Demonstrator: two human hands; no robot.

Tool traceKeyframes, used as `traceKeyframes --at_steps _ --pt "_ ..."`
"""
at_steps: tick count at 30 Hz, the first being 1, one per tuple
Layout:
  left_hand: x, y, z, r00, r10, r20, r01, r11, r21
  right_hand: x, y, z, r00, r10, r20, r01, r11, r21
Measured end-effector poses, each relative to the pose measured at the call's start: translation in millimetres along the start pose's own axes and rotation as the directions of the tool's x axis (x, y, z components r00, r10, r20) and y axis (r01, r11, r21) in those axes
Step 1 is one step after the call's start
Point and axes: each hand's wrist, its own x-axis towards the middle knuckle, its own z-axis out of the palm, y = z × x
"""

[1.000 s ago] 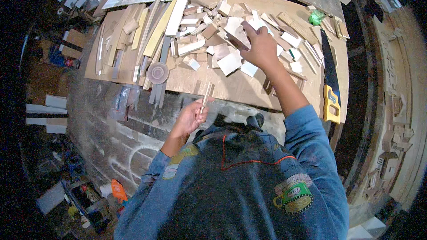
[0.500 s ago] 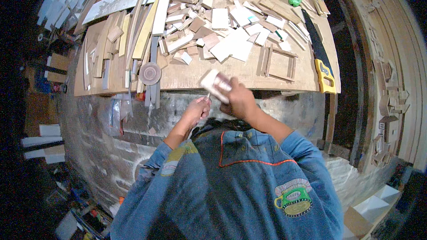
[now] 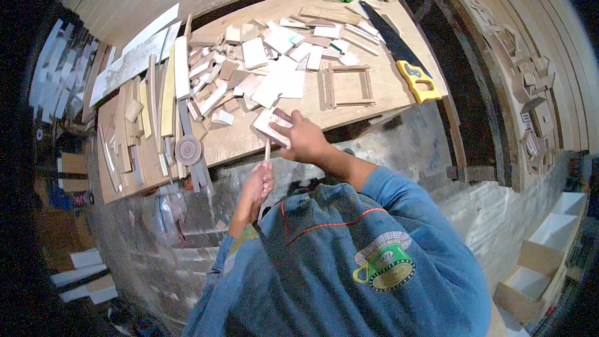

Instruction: The person applies glue to the ends of small wooden strips using a stick and presses them together to form a square frame. They rub a sanding block against the surfaces of the wood pieces.

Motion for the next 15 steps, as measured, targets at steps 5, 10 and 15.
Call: traceKeyframes --at_steps 5,10,15 --pt "9 -5 -14 0.992 0.117 -0.043 -0.102 0.961 0.258 -9 15 24 0.956 -0.285 -0.07 0.286 0.958 0.008" --pt "13 2 -7 0.985 0.154 -0.074 -0.122 0.937 0.328 -10 0 10 0.984 -0.179 -0.013 0.18 0.984 0.014" --pt "10 6 4 0.986 0.143 -0.085 -0.12 0.964 0.237 2 7 8 0.999 -0.034 -0.029 0.034 0.999 -0.012"
